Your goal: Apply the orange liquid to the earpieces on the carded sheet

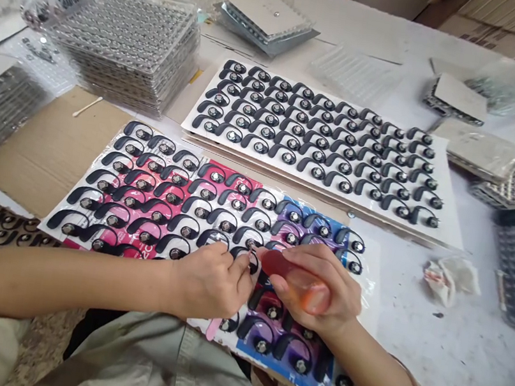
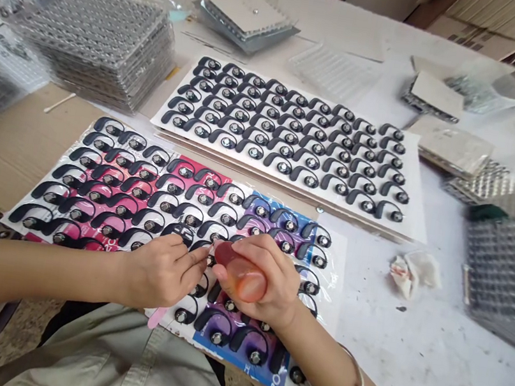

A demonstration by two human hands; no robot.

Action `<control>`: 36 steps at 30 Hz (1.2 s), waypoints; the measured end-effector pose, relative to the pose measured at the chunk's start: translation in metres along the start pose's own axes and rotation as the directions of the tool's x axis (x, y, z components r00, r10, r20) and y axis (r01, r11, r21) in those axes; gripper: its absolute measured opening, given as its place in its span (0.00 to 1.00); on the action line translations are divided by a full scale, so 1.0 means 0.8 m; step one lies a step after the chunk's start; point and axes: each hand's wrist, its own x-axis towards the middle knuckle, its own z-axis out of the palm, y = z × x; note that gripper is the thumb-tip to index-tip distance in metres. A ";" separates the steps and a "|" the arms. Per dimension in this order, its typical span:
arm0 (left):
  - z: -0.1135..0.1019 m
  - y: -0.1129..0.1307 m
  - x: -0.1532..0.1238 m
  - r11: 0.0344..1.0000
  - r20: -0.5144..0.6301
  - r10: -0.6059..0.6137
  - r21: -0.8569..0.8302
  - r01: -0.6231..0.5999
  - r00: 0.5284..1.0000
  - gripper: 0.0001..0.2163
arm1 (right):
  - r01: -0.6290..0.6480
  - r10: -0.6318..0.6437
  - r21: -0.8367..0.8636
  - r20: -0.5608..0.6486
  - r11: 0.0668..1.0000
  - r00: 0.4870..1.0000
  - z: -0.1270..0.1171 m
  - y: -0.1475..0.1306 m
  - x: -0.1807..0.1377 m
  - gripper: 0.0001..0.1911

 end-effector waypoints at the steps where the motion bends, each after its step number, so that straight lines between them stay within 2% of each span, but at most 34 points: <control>1: 0.000 0.000 0.000 1.000 -0.009 -0.006 -0.005 0.006 1.000 0.05 | 0.006 -0.006 -0.004 0.001 1.000 1.000 0.000 0.000 0.000 0.12; 17: -0.001 0.000 0.001 0.999 -0.024 -0.039 -0.019 0.039 0.999 0.05 | 0.051 -0.051 -0.084 0.003 0.995 0.999 -0.003 0.000 -0.003 0.13; 24: -0.002 -0.003 0.000 0.998 -0.029 -0.045 -0.046 0.043 0.999 0.06 | 0.090 -0.097 -0.063 -0.107 0.994 0.990 -0.004 0.003 -0.005 0.13; 36: -0.002 -0.003 -0.001 0.998 -0.042 -0.047 -0.050 0.045 0.998 0.06 | 0.089 -0.093 -0.103 -0.031 0.991 0.995 -0.003 0.005 -0.004 0.13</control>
